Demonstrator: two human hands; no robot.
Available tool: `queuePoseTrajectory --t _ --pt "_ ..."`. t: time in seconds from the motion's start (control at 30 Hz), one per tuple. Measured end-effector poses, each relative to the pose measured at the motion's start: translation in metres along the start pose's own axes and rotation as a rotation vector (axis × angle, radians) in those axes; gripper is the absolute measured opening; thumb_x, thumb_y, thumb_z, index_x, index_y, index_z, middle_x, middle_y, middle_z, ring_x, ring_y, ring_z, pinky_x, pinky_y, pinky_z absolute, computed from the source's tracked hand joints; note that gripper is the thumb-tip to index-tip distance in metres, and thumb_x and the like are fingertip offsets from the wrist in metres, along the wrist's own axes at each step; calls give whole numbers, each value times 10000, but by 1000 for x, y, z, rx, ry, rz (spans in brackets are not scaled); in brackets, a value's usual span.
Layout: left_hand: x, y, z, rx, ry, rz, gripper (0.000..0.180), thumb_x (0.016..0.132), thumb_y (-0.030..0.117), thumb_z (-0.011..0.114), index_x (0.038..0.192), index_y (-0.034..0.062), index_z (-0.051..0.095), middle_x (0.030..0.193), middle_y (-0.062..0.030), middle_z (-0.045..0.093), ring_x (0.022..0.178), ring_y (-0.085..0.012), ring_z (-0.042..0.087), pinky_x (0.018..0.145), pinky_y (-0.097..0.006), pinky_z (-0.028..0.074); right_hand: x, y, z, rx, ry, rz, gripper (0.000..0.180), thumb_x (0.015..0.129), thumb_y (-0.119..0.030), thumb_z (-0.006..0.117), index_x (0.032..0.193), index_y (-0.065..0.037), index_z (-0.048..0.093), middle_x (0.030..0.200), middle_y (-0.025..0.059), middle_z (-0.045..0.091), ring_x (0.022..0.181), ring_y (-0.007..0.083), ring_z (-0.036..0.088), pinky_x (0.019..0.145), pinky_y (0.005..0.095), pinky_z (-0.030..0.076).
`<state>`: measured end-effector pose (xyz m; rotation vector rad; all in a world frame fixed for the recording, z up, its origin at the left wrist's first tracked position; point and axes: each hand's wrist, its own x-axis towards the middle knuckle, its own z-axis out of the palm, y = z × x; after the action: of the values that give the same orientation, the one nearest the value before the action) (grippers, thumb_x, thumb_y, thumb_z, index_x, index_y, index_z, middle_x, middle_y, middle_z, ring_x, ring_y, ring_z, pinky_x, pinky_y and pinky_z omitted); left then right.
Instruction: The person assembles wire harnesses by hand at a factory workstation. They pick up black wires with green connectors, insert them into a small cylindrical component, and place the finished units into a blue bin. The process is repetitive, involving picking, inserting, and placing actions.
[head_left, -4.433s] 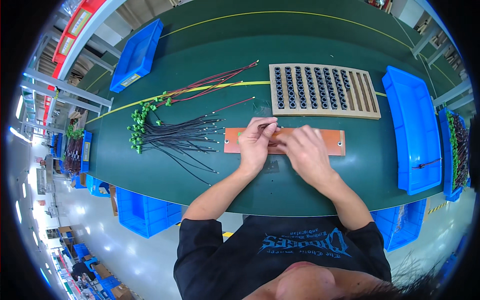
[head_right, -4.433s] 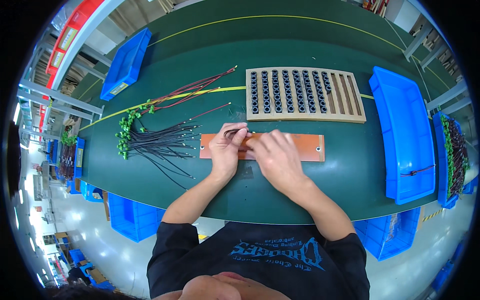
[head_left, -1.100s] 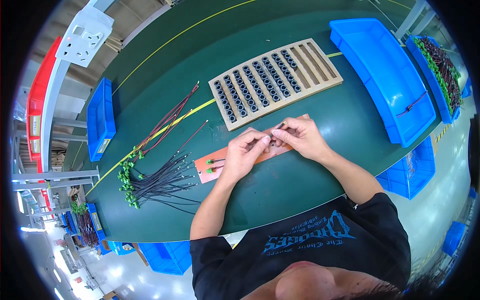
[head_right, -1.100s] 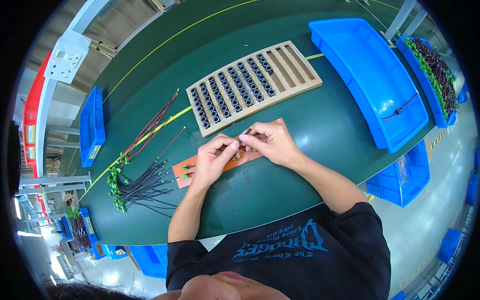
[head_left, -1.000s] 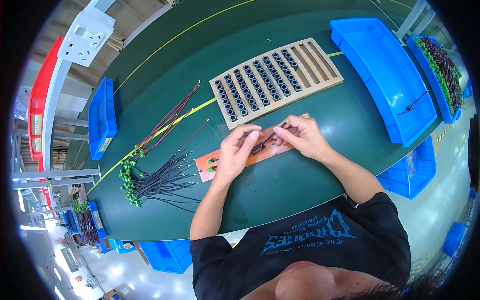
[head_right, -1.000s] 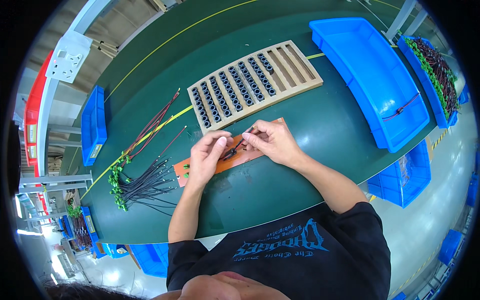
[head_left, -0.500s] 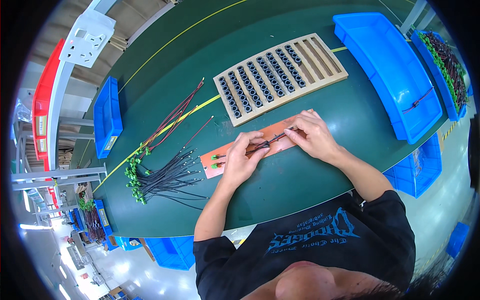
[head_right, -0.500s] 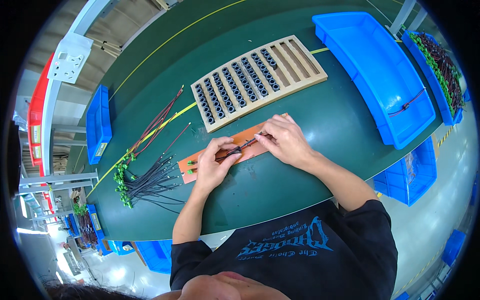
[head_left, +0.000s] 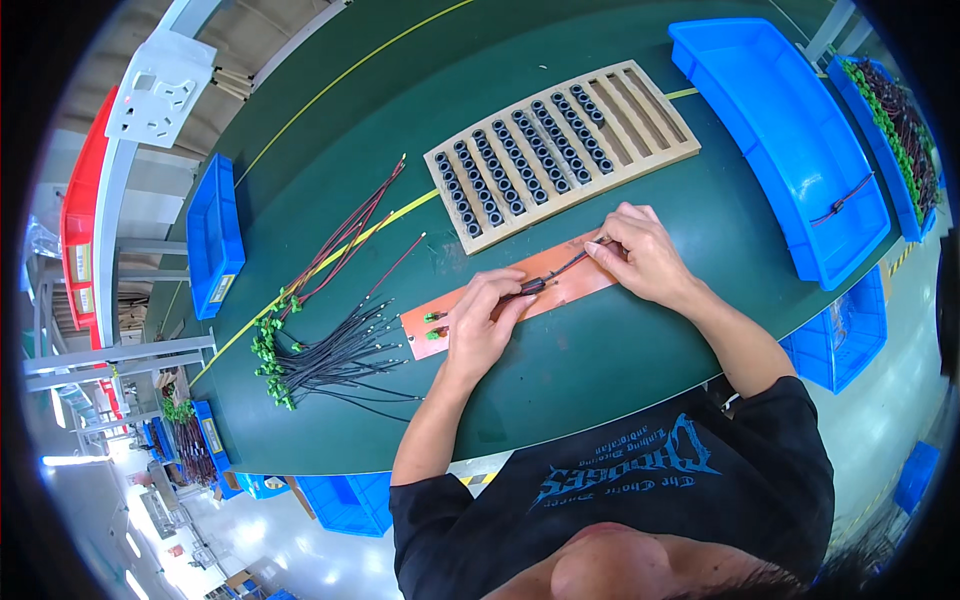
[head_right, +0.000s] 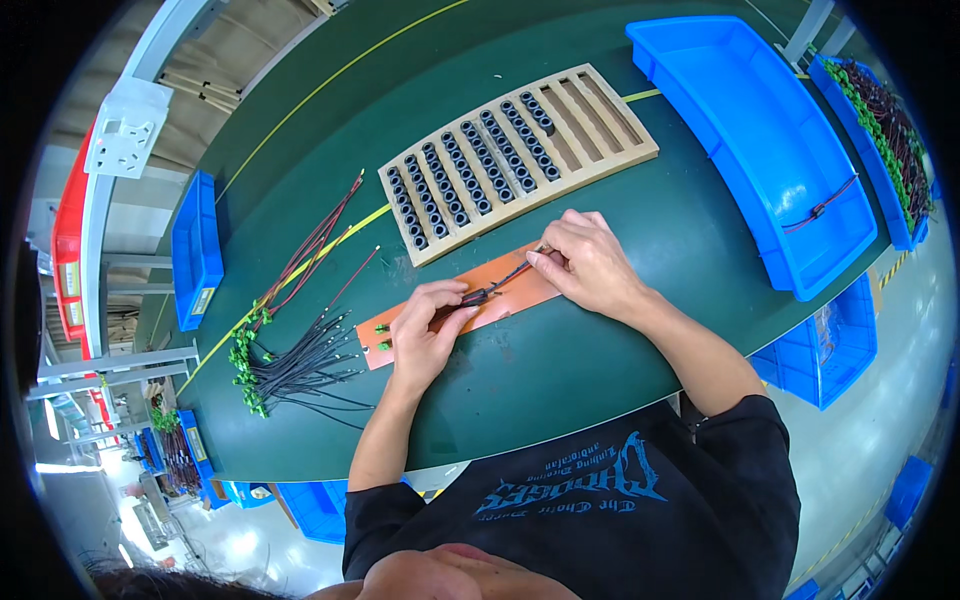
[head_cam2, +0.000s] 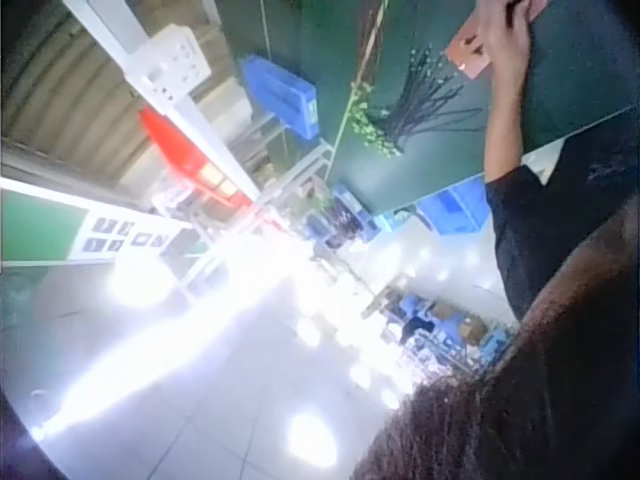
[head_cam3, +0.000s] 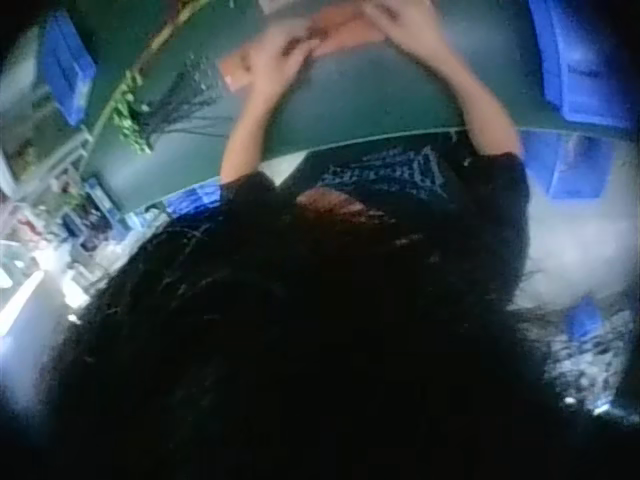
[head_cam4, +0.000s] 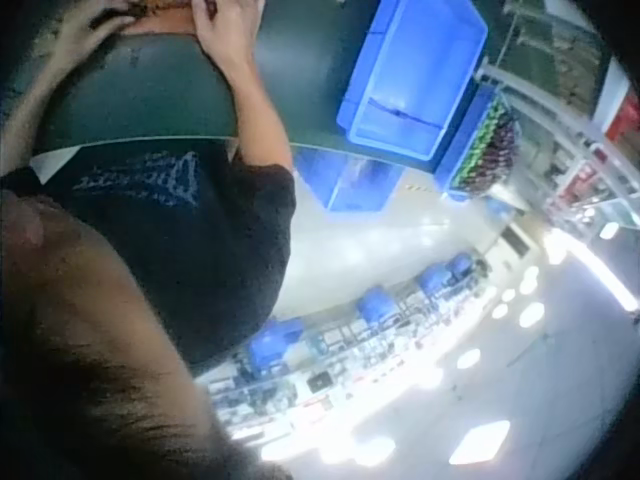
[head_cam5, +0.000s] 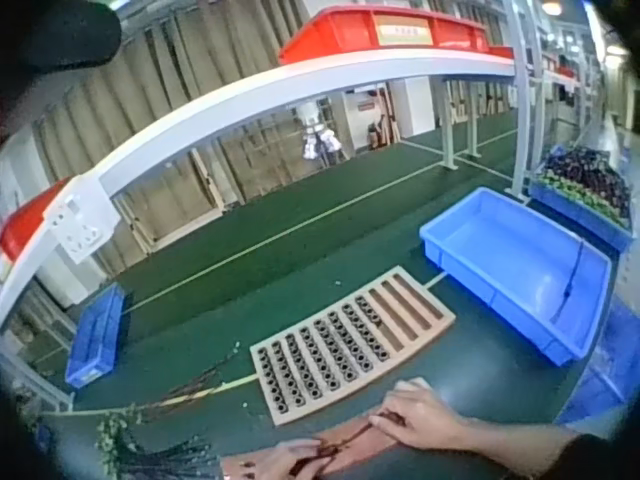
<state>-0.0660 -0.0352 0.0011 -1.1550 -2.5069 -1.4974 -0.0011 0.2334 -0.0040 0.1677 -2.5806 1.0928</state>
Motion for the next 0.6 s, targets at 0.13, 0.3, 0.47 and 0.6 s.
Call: queuePoseTrajectory --t 0.13,0.3,0.47,0.6 --pt "-2 -5 4 53 58 143 185 807 -55 805 952 -18 697 1069 -162 721 911 -284 714 775 -367 592 0 1 1 8 -13 15 246 934 -191 713 770 -43 605 725 78 619 745 252 572 832 406 432" --pt "-2 -7 4 118 40 236 224 794 -59 802 999 -31 717 1043 -141 707 906 -295 701 765 -381 587 -2 2 1 11 -19 17 241 933 -186 710 770 -44 602 733 79 618 762 253 574 831 406 429" --pt "5 8 4 290 -12 260 272 774 -57 805 1037 -43 736 1028 -132 710 930 -302 688 770 -384 585 -2 2 1 7 -8 2 238 930 -182 711 774 -45 594 743 80 615 776 258 574 838 409 426" --pt "7 8 10 343 11 243 267 776 -49 810 1036 -50 752 1016 -136 726 939 -298 684 786 -378 578 -3 0 4 -14 21 -10 239 923 -171 718 768 -48 585 742 79 610 780 263 571 844 413 426"
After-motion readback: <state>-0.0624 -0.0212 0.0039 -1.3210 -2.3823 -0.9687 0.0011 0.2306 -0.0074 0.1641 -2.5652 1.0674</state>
